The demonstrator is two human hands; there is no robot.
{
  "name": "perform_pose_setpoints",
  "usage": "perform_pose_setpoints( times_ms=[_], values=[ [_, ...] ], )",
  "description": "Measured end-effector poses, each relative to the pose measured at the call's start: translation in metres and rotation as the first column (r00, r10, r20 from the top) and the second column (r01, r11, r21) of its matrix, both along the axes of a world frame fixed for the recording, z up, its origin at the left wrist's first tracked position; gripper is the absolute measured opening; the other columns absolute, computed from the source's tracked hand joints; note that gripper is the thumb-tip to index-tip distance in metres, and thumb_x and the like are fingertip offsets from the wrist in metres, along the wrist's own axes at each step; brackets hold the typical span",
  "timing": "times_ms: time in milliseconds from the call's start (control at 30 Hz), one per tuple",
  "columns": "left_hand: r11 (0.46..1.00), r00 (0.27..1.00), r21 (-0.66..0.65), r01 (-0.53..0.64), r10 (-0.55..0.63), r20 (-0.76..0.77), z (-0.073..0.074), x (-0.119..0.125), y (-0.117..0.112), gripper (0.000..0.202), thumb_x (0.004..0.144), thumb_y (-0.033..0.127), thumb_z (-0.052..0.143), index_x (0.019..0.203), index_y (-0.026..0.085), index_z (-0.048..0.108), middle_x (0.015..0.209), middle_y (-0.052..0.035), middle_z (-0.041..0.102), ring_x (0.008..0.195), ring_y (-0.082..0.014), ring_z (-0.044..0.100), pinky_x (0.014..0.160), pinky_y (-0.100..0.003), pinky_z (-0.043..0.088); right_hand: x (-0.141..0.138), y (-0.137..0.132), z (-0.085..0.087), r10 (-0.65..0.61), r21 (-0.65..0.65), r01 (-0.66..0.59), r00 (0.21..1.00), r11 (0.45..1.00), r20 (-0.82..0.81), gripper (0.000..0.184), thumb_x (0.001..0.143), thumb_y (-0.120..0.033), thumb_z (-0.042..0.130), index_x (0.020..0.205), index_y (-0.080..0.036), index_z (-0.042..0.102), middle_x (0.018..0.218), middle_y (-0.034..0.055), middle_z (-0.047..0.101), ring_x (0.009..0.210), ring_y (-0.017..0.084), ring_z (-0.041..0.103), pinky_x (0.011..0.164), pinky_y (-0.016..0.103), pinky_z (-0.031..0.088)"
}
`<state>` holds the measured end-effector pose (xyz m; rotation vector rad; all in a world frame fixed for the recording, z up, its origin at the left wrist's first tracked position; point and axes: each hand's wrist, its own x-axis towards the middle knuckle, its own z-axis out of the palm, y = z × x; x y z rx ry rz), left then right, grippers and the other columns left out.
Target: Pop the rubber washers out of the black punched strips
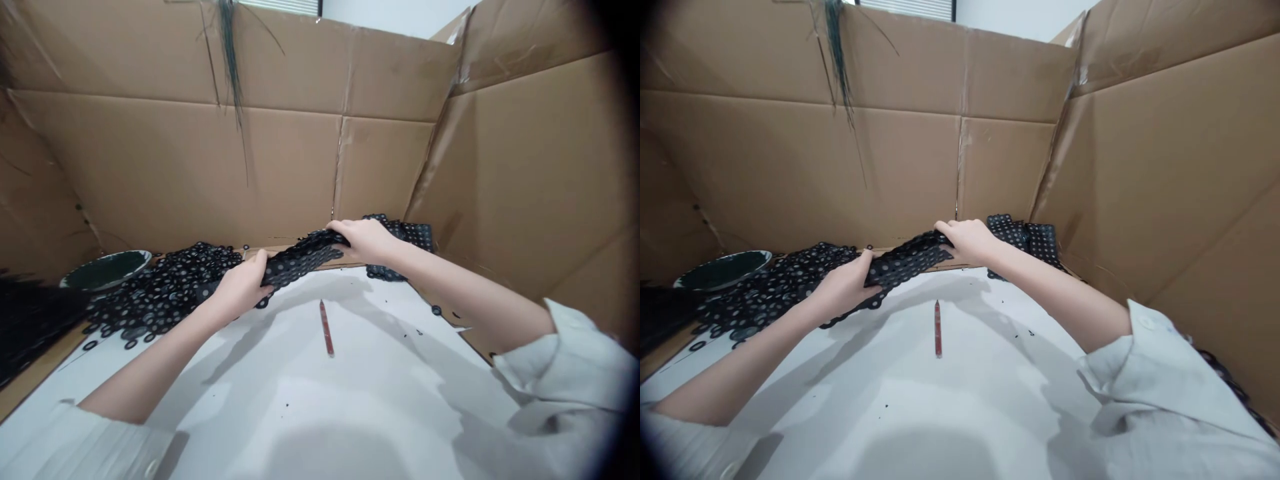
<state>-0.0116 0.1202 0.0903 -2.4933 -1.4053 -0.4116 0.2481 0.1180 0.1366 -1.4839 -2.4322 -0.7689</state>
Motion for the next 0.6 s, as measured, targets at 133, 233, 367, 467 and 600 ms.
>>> perform_pose_setpoints(
  times_ms=[133,233,367,467,600],
  values=[
    [0.993,0.996,0.09,-0.076,0.08,-0.044,-0.008,0.018,0.035,0.034,0.077,0.03,0.045,0.107,0.014,0.04,0.096,-0.0126,0.057,0.085,-0.0275,0.056,0.062,-0.032,0.041,0.022,0.033,-0.021,0.004,-0.05,-0.005,1.0,0.999,-0.022,0.037,0.083,-0.034,0.043,0.117,-0.02,0.042,0.106,0.0084,0.059,0.089,0.021,0.056,0.068,0.028,0.039],
    [0.967,0.997,0.244,-0.067,0.075,-0.025,-0.012,0.034,0.068,0.033,0.085,0.021,0.026,0.111,0.008,0.041,0.096,-0.0193,0.053,0.094,-0.0298,0.052,0.074,-0.038,0.038,0.036,0.06,-0.036,0.001,0.042,0.002,0.997,0.999,-0.074,0.04,0.086,-0.024,0.035,0.125,-0.013,0.036,0.121,0.0143,0.049,0.104,0.024,0.048,0.081,0.033,0.037],
    [0.971,1.0,0.238,0.008,-0.001,-0.031,-0.03,0.052,0.101,0.041,0.085,0.012,0.014,0.117,0.007,0.041,0.109,-0.0232,0.05,0.102,-0.03,0.047,0.082,-0.042,0.033,0.043,0.089,-0.072,-0.057,0.012,0.059,0.99,0.998,-0.129,0.045,0.086,-0.011,0.023,0.131,-0.008,0.03,0.133,0.0185,0.034,0.121,0.028,0.031,0.094,0.042,0.027],
    [0.982,0.997,0.177,0.07,-0.064,-0.039,-0.057,0.057,0.107,0.038,0.083,0.01,0.021,0.111,0.009,0.048,0.11,-0.0215,0.051,0.1,-0.0276,0.048,0.082,-0.04,0.034,0.044,0.097,-0.107,-0.053,-0.07,0.045,0.991,0.997,-0.121,0.045,0.085,-0.01,0.025,0.13,-0.01,0.033,0.129,0.0188,0.039,0.117,0.028,0.036,0.09,0.042,0.032],
    [0.991,0.993,0.061,0.115,-0.115,-0.004,-0.09,0.052,0.097,0.029,0.08,0.02,0.039,0.105,0.014,0.052,0.108,-0.0166,0.054,0.102,-0.0263,0.048,0.085,-0.038,0.034,0.053,0.085,-0.138,-0.022,-0.228,-0.01,0.99,0.974,-0.137,0.044,0.082,-0.016,0.043,0.125,-0.016,0.04,0.125,0.0154,0.044,0.115,0.025,0.04,0.09,0.038,0.035]
  ],
)
